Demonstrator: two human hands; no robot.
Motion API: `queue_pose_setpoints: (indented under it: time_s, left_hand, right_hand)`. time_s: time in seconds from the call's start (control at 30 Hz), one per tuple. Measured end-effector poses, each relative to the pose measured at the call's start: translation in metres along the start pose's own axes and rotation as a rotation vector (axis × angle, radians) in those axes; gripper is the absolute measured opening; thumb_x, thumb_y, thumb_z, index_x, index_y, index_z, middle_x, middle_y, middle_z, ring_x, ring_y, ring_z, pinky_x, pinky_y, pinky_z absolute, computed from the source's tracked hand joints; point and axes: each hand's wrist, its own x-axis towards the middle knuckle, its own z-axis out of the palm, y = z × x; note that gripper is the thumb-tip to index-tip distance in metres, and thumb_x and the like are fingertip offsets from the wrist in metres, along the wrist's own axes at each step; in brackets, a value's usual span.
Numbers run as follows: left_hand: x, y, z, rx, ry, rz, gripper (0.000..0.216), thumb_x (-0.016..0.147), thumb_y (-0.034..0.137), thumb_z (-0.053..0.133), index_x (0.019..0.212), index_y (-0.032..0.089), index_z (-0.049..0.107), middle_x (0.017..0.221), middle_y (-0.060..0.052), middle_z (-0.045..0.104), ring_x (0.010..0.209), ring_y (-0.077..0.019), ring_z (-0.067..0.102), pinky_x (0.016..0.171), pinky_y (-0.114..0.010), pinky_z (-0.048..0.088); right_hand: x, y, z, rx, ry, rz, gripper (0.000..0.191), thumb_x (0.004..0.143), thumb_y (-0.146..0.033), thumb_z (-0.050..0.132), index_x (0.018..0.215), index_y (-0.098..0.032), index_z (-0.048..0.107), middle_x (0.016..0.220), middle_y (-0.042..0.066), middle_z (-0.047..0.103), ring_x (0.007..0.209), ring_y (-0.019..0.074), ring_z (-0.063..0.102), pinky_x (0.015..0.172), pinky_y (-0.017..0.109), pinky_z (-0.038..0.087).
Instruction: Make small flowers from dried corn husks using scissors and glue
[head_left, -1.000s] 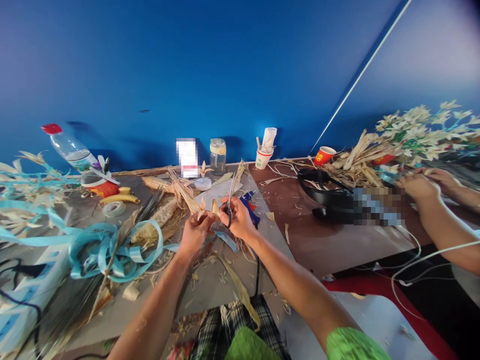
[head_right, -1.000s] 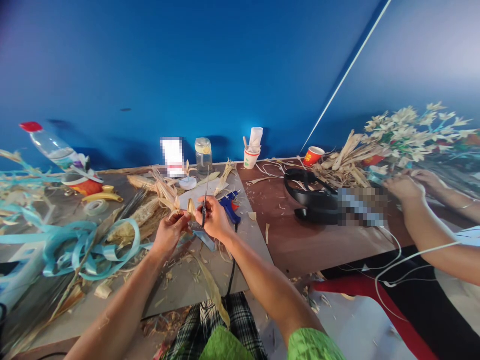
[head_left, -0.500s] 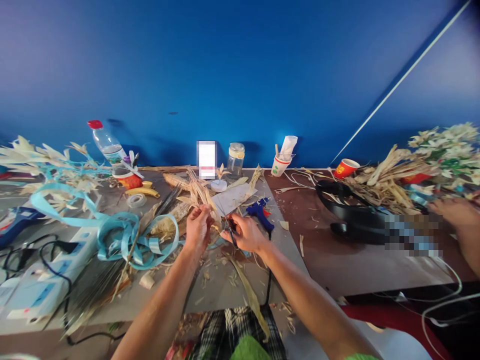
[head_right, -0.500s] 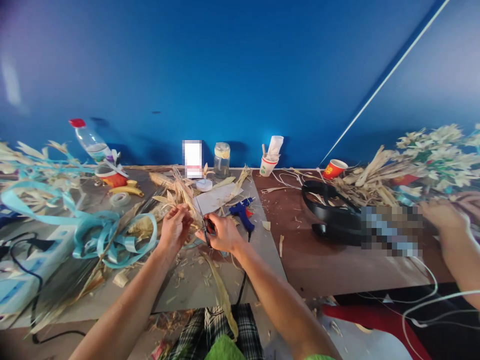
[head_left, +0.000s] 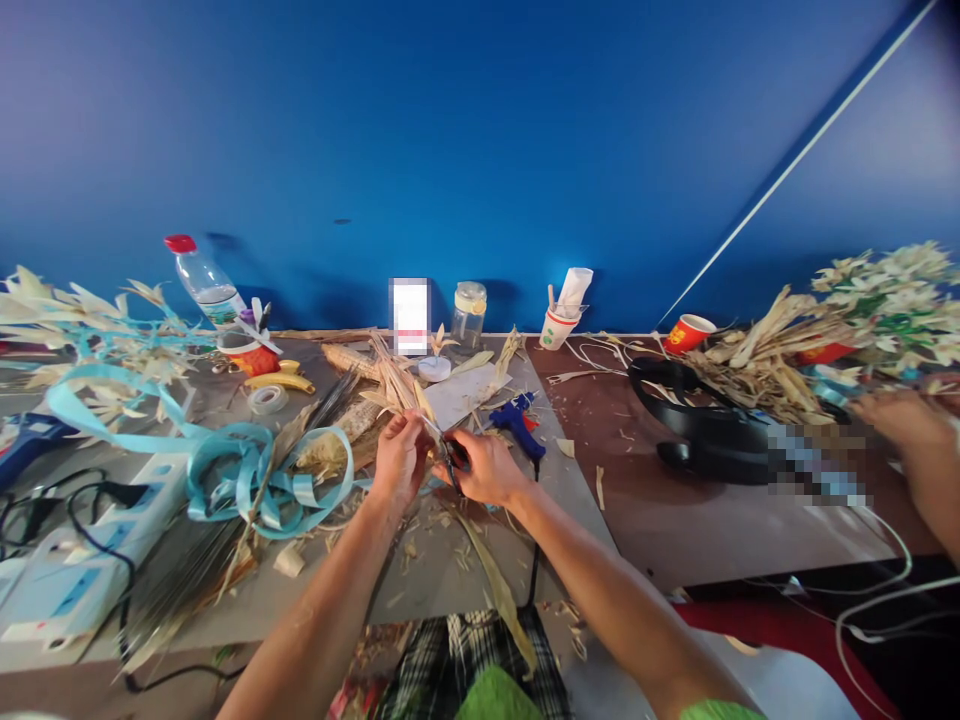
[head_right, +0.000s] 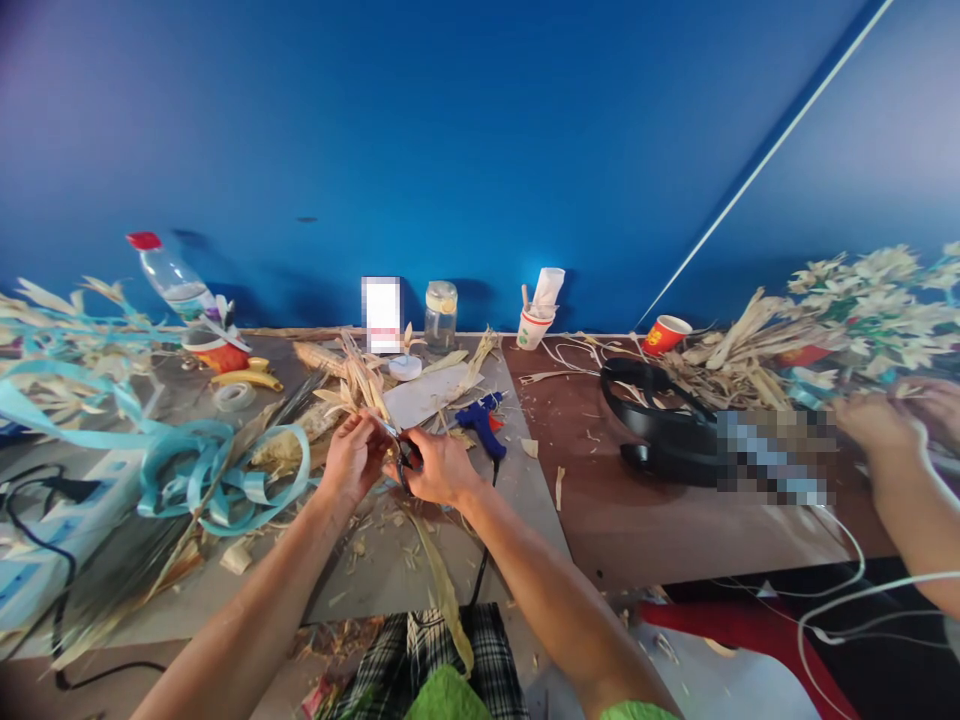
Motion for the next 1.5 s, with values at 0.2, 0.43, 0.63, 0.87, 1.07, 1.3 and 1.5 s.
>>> queue_pose_setpoints:
  time_s: [0.2,0.43,0.63,0.87,1.07,1.3,1.5]
  left_hand:
    - [-0.004,-0.001,0.001,-0.001,-0.068,-0.043,0.028,0.062,0.024,0.075,0.062,0.016,0.048,0.045,0.01,0.032,0.041,-0.0031,0.031,0.043,-0.019,0.025]
    - [-0.003,0.0,-0.001,0.021,-0.078,-0.035,0.03,0.06,0.028,0.076,0.063,0.015,0.049,0.046,0.01,0.034,0.04,-0.0026,0.03,0.043,-0.02,0.025]
    - [-0.002,0.001,-0.002,0.104,0.001,-0.002,0.029,0.055,0.027,0.078,0.064,0.015,0.053,0.05,0.008,0.045,0.043,-0.0038,0.039,0.045,-0.02,0.03]
    - [-0.002,0.002,-0.001,0.105,0.021,0.013,0.028,0.054,0.026,0.079,0.063,0.014,0.055,0.052,0.007,0.048,0.044,-0.0031,0.039,0.046,-0.019,0.032]
    - [-0.004,0.005,0.0,0.127,0.042,0.01,0.029,0.052,0.027,0.079,0.062,0.014,0.055,0.053,0.007,0.049,0.044,-0.0034,0.038,0.045,-0.019,0.032]
    - [0.0,0.003,-0.003,0.151,0.045,0.024,0.027,0.053,0.028,0.078,0.062,0.014,0.057,0.052,0.007,0.049,0.043,-0.004,0.039,0.045,-0.02,0.032]
    - [0.002,0.003,-0.004,0.168,0.046,0.034,0.025,0.054,0.027,0.078,0.063,0.015,0.058,0.053,0.007,0.051,0.044,-0.0043,0.04,0.046,-0.02,0.033]
  right_hand:
    - [0.002,0.005,0.004,0.075,0.039,-0.004,0.026,0.074,-0.033,0.063,0.095,-0.018,0.059,0.062,-0.002,0.057,0.055,0.0105,0.049,0.053,0.02,0.031]
    - [0.002,0.007,0.004,0.157,0.029,-0.007,0.021,0.076,-0.035,0.06,0.088,-0.017,0.059,0.06,-0.004,0.052,0.052,0.0086,0.043,0.05,0.019,0.029]
    - [0.002,0.007,0.002,0.152,0.016,-0.025,0.017,0.076,-0.034,0.059,0.076,-0.017,0.056,0.059,-0.005,0.048,0.052,0.0074,0.039,0.05,0.018,0.027]
    - [0.002,0.008,0.002,0.159,0.012,-0.036,0.021,0.076,-0.036,0.059,0.072,-0.016,0.055,0.057,-0.006,0.044,0.051,0.0068,0.034,0.049,0.018,0.025]
    - [0.002,0.009,0.004,0.136,0.033,-0.042,0.024,0.078,-0.038,0.058,0.071,-0.016,0.056,0.054,-0.006,0.04,0.051,0.0075,0.03,0.048,0.018,0.023]
    - [0.003,0.01,0.004,0.124,0.032,-0.024,0.025,0.079,-0.041,0.057,0.074,-0.016,0.06,0.052,-0.004,0.044,0.05,0.0085,0.034,0.046,0.019,0.024]
    - [0.004,0.011,0.006,0.097,0.036,-0.002,0.027,0.08,-0.041,0.057,0.07,-0.017,0.06,0.052,-0.003,0.048,0.049,0.009,0.036,0.047,0.02,0.025]
